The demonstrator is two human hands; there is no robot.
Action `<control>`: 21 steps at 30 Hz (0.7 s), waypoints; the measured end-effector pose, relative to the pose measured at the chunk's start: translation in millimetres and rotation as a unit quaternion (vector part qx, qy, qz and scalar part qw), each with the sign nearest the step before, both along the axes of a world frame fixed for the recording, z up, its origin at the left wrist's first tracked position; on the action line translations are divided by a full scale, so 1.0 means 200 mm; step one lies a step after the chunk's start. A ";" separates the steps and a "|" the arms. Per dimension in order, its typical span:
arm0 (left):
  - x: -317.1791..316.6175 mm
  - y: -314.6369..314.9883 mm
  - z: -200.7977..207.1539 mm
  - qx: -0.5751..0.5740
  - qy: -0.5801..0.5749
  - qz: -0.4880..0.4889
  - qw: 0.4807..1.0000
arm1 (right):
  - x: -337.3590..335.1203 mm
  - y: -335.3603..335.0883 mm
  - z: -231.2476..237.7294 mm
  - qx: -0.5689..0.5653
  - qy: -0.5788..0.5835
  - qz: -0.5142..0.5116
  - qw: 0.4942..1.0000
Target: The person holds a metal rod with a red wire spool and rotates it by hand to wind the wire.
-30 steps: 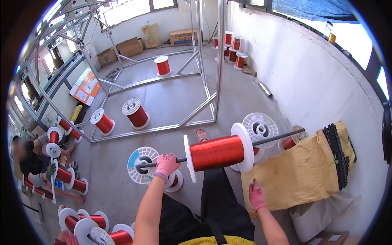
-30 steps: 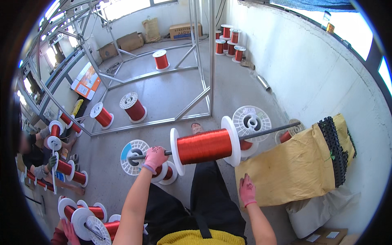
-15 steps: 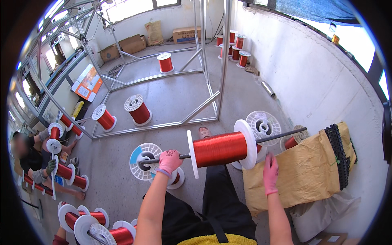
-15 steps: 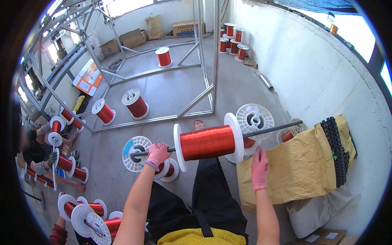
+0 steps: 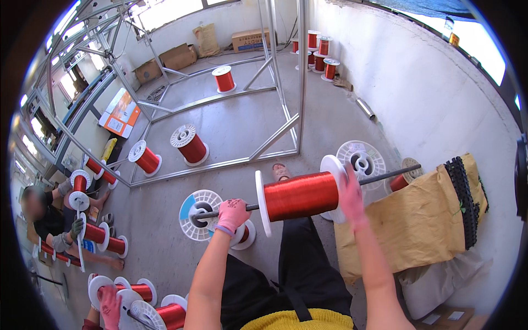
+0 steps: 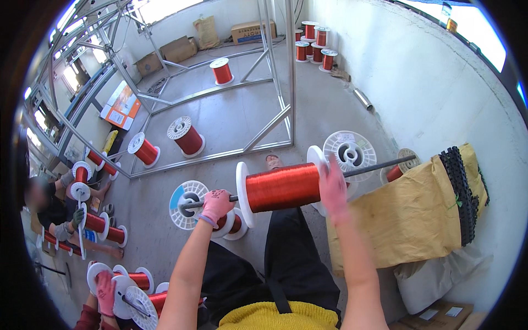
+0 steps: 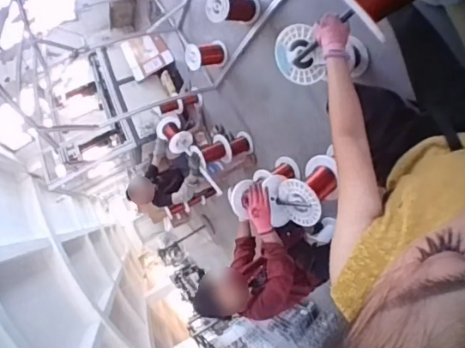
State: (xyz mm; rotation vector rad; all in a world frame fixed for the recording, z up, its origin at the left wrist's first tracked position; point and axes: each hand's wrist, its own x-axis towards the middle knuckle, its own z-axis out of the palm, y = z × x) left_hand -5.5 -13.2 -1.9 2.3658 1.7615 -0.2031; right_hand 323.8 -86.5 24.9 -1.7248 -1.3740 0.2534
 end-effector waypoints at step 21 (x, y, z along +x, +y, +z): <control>0.02 0.00 0.02 -0.001 0.005 -0.001 1.000 | 0.08 -0.77 -0.62 -0.204 -0.058 -0.015 0.977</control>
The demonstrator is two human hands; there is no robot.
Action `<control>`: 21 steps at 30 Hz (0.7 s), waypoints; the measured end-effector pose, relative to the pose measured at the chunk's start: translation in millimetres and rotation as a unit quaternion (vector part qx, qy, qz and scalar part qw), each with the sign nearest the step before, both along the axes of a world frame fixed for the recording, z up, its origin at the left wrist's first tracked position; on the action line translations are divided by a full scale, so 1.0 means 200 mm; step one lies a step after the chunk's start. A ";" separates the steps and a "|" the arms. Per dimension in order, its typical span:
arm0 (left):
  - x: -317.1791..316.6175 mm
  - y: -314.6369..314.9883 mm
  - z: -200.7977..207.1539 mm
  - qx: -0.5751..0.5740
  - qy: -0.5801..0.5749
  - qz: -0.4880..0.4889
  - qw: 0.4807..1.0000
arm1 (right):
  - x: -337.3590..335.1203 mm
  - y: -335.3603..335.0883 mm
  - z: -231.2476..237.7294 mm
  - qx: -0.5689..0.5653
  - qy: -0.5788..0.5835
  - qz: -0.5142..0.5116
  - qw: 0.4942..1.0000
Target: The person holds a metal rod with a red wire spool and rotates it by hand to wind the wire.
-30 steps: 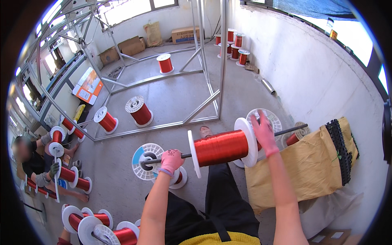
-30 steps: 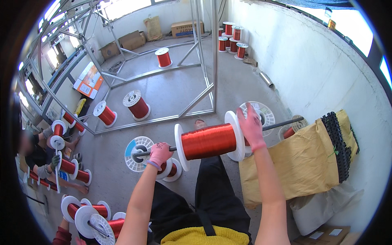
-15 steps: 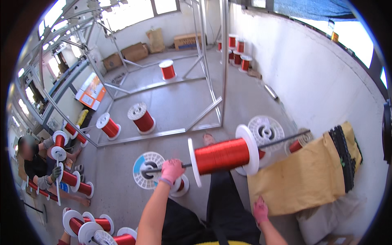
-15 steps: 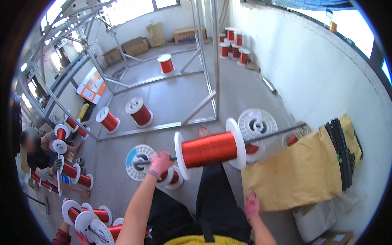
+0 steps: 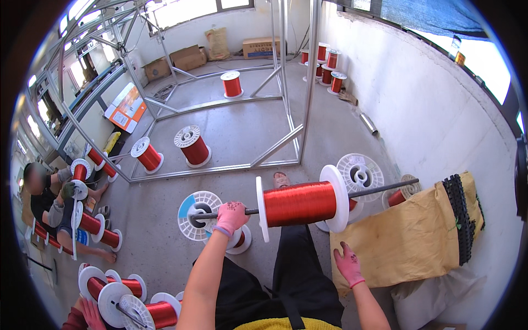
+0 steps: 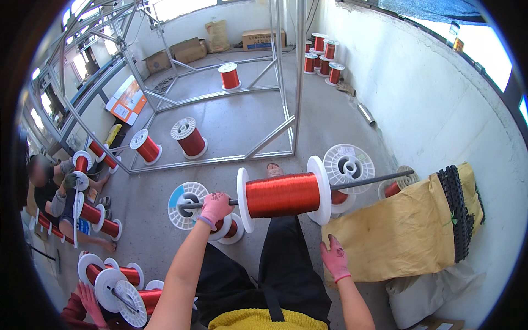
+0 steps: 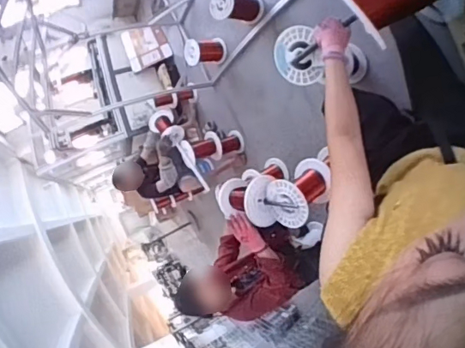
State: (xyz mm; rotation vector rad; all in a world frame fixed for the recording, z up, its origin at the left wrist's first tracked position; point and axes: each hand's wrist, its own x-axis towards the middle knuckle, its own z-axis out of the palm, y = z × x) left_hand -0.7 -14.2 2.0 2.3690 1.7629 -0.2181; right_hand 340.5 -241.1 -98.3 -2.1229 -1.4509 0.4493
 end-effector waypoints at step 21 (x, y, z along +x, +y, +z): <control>0.03 0.00 0.03 -0.007 -0.028 -0.007 1.000 | 0.24 0.70 0.17 0.214 0.210 0.040 0.953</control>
